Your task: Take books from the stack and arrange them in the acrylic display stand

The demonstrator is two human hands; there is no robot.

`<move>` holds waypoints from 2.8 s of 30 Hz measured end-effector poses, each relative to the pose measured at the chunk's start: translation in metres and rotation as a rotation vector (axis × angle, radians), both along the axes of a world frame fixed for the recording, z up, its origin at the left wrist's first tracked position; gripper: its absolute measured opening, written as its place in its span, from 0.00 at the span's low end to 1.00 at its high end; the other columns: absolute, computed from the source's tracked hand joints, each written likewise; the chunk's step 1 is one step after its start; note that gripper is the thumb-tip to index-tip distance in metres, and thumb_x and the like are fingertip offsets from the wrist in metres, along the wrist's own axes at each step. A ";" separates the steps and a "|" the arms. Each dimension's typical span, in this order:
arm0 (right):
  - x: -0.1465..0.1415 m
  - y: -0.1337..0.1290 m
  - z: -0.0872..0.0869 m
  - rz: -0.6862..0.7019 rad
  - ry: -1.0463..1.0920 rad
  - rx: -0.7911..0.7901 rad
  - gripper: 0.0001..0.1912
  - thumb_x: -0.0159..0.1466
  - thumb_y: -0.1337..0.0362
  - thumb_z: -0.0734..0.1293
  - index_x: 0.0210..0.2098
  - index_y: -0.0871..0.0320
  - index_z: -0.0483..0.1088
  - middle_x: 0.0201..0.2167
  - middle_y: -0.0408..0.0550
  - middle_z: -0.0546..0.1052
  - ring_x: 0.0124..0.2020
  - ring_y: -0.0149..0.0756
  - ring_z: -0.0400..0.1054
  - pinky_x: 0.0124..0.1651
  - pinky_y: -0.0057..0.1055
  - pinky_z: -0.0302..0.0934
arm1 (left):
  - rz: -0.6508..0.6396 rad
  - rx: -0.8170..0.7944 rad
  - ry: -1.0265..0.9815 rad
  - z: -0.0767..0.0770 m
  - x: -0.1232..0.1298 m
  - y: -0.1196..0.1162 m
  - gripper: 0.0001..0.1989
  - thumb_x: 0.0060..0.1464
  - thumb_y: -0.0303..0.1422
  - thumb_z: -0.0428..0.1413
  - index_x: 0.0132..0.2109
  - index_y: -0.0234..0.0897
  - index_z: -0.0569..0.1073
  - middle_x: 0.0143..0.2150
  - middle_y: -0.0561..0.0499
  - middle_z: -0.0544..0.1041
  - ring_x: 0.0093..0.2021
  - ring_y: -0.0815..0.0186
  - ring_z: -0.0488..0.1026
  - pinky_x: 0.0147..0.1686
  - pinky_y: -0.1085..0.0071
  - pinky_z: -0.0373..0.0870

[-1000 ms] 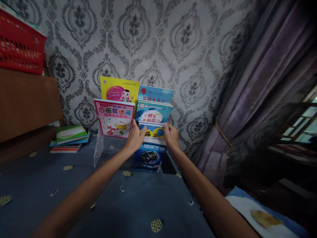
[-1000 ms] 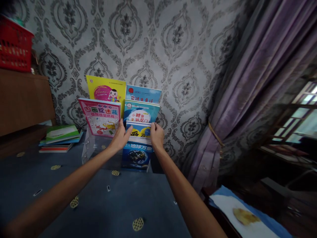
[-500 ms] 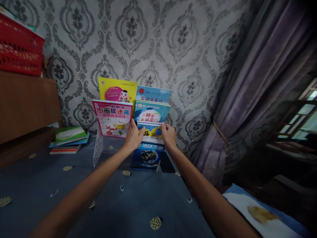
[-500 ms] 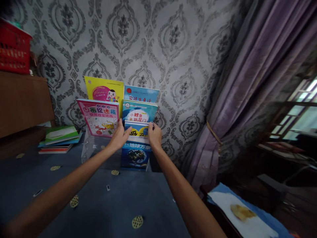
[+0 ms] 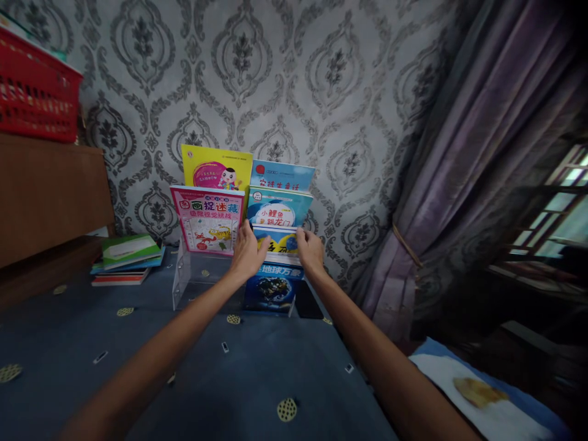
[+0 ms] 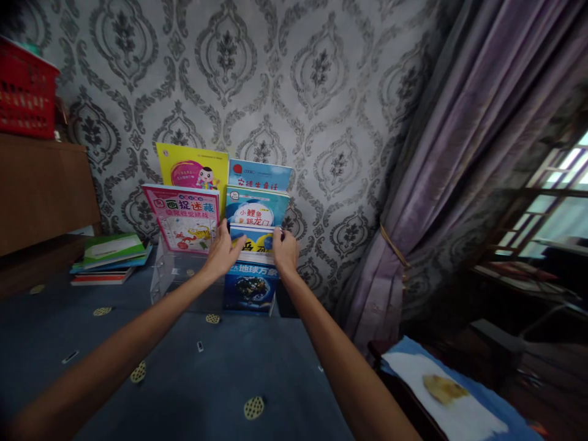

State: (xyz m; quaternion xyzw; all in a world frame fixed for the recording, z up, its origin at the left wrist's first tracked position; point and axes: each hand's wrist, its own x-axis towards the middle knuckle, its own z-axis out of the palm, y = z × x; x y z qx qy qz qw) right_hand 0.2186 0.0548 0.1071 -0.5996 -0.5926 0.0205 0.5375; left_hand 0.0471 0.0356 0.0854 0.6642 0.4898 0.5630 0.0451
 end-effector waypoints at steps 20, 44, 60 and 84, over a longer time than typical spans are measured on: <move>0.004 0.005 0.002 0.042 0.079 -0.004 0.25 0.64 0.49 0.59 0.40 0.62 0.78 0.39 0.57 0.82 0.42 0.47 0.74 0.46 0.37 0.64 | -0.051 0.006 -0.011 -0.003 0.001 0.003 0.35 0.61 0.40 0.52 0.68 0.27 0.52 0.68 0.25 0.60 0.72 0.45 0.55 0.69 0.49 0.54; 0.001 -0.003 0.001 0.094 0.174 0.034 0.27 0.64 0.49 0.59 0.46 0.66 0.76 0.46 0.62 0.81 0.47 0.50 0.74 0.51 0.41 0.65 | -0.111 -0.001 -0.055 -0.002 0.001 -0.003 0.34 0.62 0.37 0.50 0.69 0.26 0.50 0.71 0.26 0.57 0.74 0.47 0.51 0.71 0.50 0.50; -0.037 -0.094 -0.031 0.268 -0.170 0.533 0.16 0.70 0.59 0.58 0.52 0.56 0.72 0.51 0.57 0.76 0.55 0.47 0.69 0.59 0.49 0.62 | -0.229 0.027 0.201 -0.044 -0.054 -0.076 0.28 0.65 0.37 0.46 0.69 0.34 0.54 0.68 0.34 0.63 0.70 0.54 0.61 0.68 0.52 0.60; -0.164 -0.159 -0.199 0.976 -0.486 -0.118 0.13 0.71 0.63 0.60 0.51 0.47 0.73 0.37 0.45 0.81 0.40 0.39 0.76 0.45 0.31 0.66 | 0.653 -0.540 0.514 -0.095 -0.349 -0.007 0.29 0.60 0.35 0.49 0.65 0.25 0.62 0.69 0.22 0.61 0.73 0.36 0.48 0.61 0.25 0.45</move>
